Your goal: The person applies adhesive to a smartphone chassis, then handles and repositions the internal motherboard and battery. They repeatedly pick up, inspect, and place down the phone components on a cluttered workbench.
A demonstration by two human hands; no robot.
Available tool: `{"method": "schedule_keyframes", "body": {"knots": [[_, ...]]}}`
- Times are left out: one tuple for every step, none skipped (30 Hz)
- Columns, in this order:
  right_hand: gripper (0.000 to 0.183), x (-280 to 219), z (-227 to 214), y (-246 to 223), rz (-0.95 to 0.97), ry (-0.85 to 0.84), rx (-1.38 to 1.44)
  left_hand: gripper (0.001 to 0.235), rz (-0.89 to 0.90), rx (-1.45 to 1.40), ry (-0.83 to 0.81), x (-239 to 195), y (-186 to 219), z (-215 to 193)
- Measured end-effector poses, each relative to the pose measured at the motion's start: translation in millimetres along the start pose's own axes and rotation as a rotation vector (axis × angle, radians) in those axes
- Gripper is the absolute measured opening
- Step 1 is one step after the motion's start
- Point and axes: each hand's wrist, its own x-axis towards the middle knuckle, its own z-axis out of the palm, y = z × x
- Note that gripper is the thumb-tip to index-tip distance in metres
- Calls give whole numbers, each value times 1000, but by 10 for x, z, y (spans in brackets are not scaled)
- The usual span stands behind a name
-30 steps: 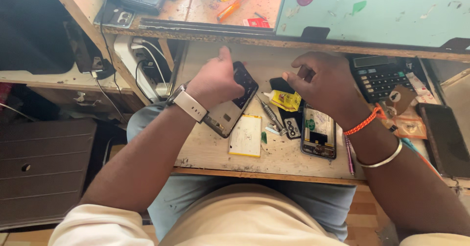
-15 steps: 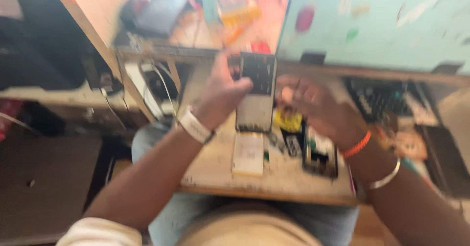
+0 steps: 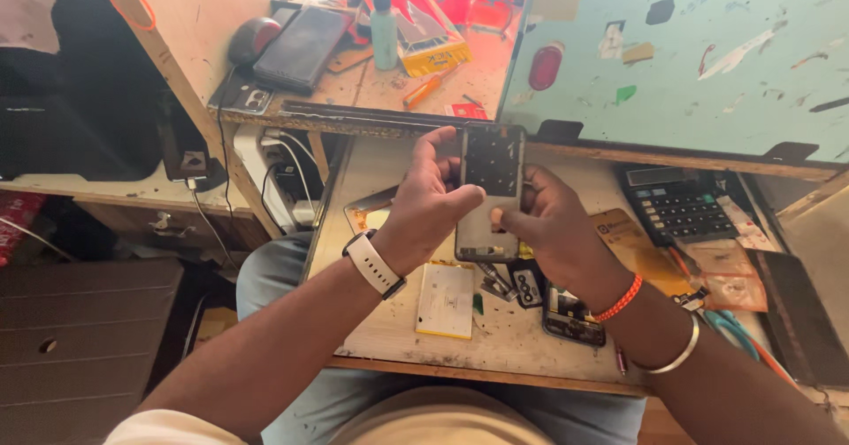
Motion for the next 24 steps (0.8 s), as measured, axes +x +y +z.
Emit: {"method": "schedule_keyframes", "body": {"knots": [[45,0,-17,-17,-3,14,-8,81,-18,-53,-24,3,0,-4],[44,-3,-32,-35,-5,30,-15,82,-38,-107,-51,12,1,-14],[44,4,-48,-56,-17,36,-35,80,-35,-110,-66,27,1,-29],[44,0,-63,-71,-22,44,-52,78,-37,-115,-80,30,-8,-50],[44,2,-74,-84,-28,53,-70,76,-40,-120,-94,37,-17,-70],[44,8,-75,-96,-36,55,-56,70,-22,-107,-126,47,-25,-87],[44,11,-75,-107,-45,58,-42,64,-4,-94,-158,55,-32,-100],[44,7,-74,-115,-53,60,-29,59,14,-81,-189,56,-44,-107],[44,-3,-70,-117,-59,65,-54,55,-9,-54,-186,51,-58,-105],[44,-14,-67,-116,-65,69,-79,51,-32,-27,-183,43,-71,-99],[44,-26,-65,-113,-72,73,-104,47,-54,0,-179,32,-83,-87],[44,-26,-63,-108,-55,84,-125,47,-49,17,-168,24,-91,-70],[43,-29,-58,-99,-38,95,-147,48,-44,34,-157,9,-100,-47],[43,-20,-58,-96,-25,105,-171,48,-34,52,-146,8,-97,-26],[43,-9,-58,-90,-32,104,-155,47,-29,79,-132,7,-90,-11],[43,-13,-55,-74,-34,103,-138,47,-29,104,-117,-14,-93,2],[43,-14,-53,-60,-36,103,-121,46,-28,129,-101,-28,-92,9],[43,-12,-54,-52,-38,94,-107,46,-45,79,-108,-34,-84,12],[43,-9,-56,-51,-40,86,-93,47,-62,29,-114,-37,-73,11],[42,-8,-56,-55,-40,77,-78,47,-80,-21,-119,-39,-60,12],[42,-8,-57,-67,-8,62,-19,48,-105,-16,-104,-40,-46,10],[43,-4,-56,-83,25,47,42,49,-130,-11,-89,-35,-28,3],[43,5,-60,-104,57,32,102,50,-155,-5,-73,-21,-13,3],[43,3,-63,-121,81,7,146,50,-166,-26,-49,-17,-7,6]]}}
